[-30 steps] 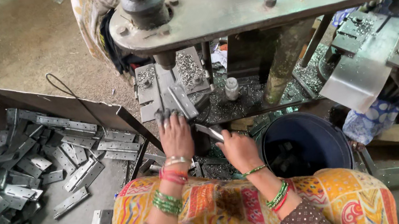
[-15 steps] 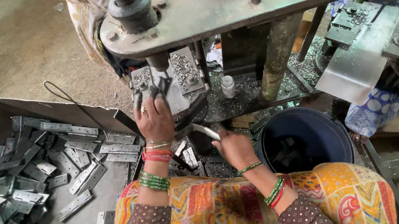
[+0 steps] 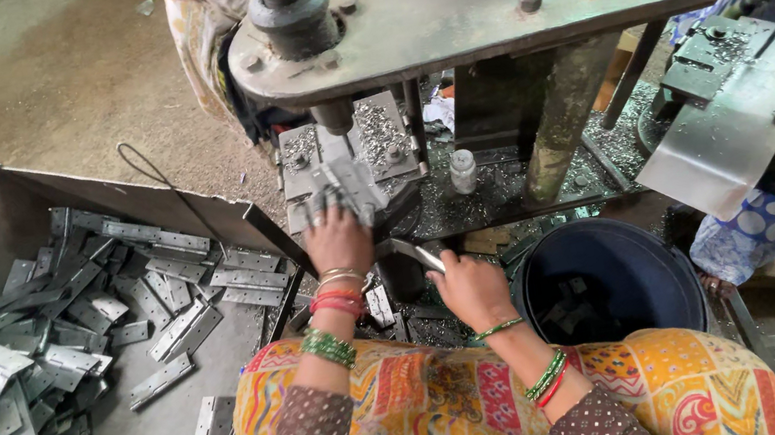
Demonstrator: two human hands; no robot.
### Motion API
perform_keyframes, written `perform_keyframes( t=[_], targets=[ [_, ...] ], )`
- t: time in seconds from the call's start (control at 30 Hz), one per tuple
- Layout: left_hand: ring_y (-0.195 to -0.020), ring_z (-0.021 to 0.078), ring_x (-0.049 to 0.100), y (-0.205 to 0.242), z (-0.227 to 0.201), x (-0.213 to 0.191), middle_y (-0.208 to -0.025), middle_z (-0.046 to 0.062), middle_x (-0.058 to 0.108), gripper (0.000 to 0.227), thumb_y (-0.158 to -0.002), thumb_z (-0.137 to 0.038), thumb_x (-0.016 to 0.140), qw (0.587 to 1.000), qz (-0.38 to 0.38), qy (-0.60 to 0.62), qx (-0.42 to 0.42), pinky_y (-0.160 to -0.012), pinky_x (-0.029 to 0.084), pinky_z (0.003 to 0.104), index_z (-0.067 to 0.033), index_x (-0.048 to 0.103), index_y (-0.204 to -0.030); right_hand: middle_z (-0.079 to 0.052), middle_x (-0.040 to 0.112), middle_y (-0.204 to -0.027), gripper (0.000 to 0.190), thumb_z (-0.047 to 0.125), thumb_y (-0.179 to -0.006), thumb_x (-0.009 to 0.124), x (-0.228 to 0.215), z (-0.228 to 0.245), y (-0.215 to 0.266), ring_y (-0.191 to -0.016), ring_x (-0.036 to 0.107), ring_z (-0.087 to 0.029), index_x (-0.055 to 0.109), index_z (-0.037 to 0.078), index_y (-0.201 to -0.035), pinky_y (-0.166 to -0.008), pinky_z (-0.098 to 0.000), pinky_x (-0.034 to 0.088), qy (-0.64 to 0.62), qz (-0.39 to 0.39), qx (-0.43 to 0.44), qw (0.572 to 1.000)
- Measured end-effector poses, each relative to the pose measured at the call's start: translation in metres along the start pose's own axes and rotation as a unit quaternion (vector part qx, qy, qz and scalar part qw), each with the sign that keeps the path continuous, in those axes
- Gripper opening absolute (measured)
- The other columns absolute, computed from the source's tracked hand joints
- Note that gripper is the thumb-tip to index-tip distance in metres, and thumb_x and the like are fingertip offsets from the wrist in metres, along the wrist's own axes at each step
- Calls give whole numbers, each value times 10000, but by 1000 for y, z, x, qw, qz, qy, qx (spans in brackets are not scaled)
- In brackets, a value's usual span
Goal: The person sits on the floor and operates a drill press to process metal pieces. They pick up metal pieces from a bin, place them under the drill, and use a lever to activate the machine, then remove the processed pieces.
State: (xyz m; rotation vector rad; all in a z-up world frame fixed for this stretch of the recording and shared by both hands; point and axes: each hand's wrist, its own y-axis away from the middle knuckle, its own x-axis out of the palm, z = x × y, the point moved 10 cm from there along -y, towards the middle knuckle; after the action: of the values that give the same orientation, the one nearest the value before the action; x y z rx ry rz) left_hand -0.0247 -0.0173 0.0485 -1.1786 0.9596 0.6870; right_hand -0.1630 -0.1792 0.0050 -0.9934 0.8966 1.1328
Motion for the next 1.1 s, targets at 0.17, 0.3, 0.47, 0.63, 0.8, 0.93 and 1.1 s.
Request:
perform_keyframes(
  t=[0.17, 0.3, 0.47, 0.63, 0.8, 0.93, 1.1],
  targets=[
    [-1287, 269, 574, -5, -15, 21, -1307, 71, 640, 355, -965, -343, 565, 989, 127, 68, -37, -1129, 380, 505, -105, 721, -1178, -141, 705, -784, 315, 375, -951, 632, 37, -21, 4, -686, 730, -349, 590, 72, -1026, -580, -474, 598, 7, 45, -15, 999],
    [-1231, 284, 587, -10, -14, 8, -1268, 88, 641, 356, -946, -342, 579, 994, 93, 44, -26, -1082, 399, 504, -90, 723, -1151, -196, 718, -853, 156, 165, -1034, 480, 99, -47, 16, -780, 744, -372, 547, 48, -1112, -674, -497, 613, 65, 125, 21, 990],
    [-1247, 297, 579, -3, -20, 10, -1259, 100, 649, 345, -933, -336, 571, 996, 75, 45, -8, -1056, 404, 504, -88, 729, -1114, -263, 681, -980, 185, 174, -1006, 473, 121, -59, 32, -838, 732, -414, 524, 49, -1133, -702, -496, 611, 64, 139, 85, 984],
    [-1168, 292, 627, -3, -16, 12, -1182, 100, 682, 314, -951, -303, 561, 995, 94, 37, -3, -1073, 410, 500, -87, 740, -1091, -238, 694, -958, 395, 294, -883, 660, 85, -40, 23, -858, 722, -409, 498, 19, -1114, -720, -503, 596, 50, 150, 11, 987],
    [-1071, 295, 656, 1, -18, 14, -1120, 94, 687, 277, -982, -278, 551, 997, 68, 44, -15, -1081, 410, 523, -94, 744, -1056, -223, 687, -1078, 168, 150, -1104, 537, 105, -52, 24, -868, 761, -369, 495, 21, -1205, -726, -453, 637, 104, 99, 37, 989],
    [-1107, 288, 647, -7, -3, 14, -1079, 81, 687, 274, -955, -295, 557, 998, 44, 40, -31, -1047, 413, 532, -103, 751, -984, -331, 608, -1128, 510, 235, -1015, 615, 169, -78, 32, -1008, 678, -468, 347, 40, -1403, -836, -519, 574, 28, 243, 109, 963],
    [-1119, 287, 645, 0, -1, 18, -1134, 78, 684, 240, -961, -244, 555, 996, 49, 70, -12, -1058, 415, 518, -108, 747, -1006, -267, 653, -1134, 762, 383, -860, 817, 159, -69, 44, -1117, 662, -413, 376, -8, -1342, -946, -499, 545, 34, 342, 79, 936]
  ],
)
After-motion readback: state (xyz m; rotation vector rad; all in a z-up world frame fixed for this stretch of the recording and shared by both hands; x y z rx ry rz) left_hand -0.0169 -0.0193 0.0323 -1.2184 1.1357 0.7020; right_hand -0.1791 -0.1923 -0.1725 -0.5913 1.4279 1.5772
